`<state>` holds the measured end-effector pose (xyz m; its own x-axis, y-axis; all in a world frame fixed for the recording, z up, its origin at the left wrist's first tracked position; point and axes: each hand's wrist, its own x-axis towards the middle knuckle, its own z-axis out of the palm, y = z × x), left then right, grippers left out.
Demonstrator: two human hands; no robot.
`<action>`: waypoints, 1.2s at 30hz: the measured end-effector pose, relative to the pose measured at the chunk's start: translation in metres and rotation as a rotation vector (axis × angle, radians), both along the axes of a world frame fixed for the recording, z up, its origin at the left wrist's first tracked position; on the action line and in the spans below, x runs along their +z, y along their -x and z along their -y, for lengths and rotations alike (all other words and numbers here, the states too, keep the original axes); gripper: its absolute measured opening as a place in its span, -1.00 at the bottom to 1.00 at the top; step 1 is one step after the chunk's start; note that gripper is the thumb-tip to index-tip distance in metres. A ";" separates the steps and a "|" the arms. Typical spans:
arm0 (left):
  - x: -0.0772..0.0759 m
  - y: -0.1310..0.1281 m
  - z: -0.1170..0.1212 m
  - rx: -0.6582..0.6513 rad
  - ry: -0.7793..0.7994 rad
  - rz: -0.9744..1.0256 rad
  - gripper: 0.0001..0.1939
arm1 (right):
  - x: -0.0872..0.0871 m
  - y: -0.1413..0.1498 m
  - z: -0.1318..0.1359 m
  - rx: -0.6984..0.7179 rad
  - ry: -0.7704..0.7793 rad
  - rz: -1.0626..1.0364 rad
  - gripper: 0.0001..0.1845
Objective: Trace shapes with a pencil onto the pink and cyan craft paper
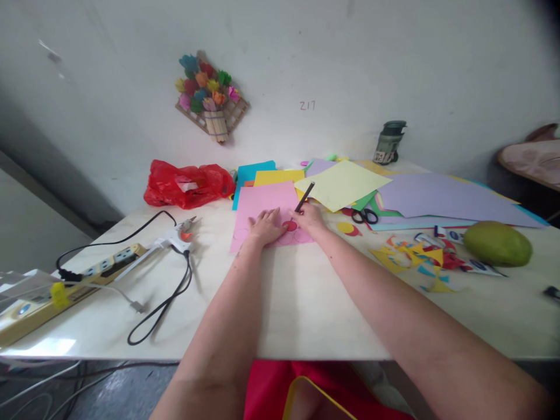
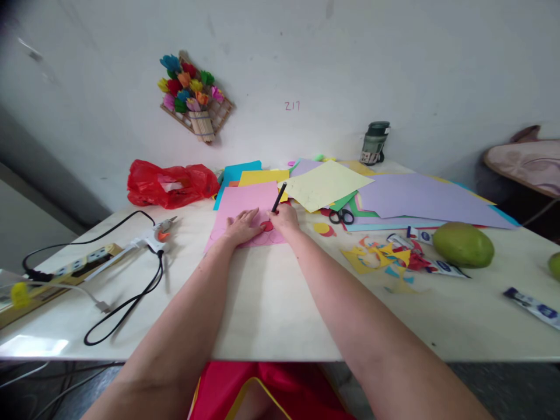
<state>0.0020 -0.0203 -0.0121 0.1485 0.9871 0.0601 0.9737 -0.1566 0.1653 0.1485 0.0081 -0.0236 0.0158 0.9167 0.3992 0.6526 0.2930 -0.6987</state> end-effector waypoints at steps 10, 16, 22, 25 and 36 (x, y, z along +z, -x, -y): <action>0.004 -0.002 0.009 -0.058 -0.118 0.075 -0.47 | -0.001 -0.005 0.002 -0.079 -0.021 -0.268 -0.74; 0.007 -0.007 0.010 -0.052 -0.142 0.076 -0.66 | -0.002 -0.003 0.003 -0.026 0.018 -0.370 -0.71; 0.004 -0.005 0.004 -0.043 -0.098 0.119 -0.66 | -0.002 -0.008 0.001 -0.092 0.016 -0.242 -0.70; 0.004 -0.002 0.002 0.002 -0.113 0.197 -0.71 | -0.001 -0.011 0.002 -0.105 0.043 -0.239 -0.71; 0.013 0.008 0.003 0.211 -0.335 0.454 -0.82 | -0.006 -0.013 -0.002 -0.104 0.023 -0.305 -0.73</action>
<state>-0.0057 -0.0233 0.0011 -0.1616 0.9087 0.3849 0.8330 -0.0836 0.5469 0.1611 0.0105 -0.0300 0.2257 0.9127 0.3406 0.4377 0.2173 -0.8725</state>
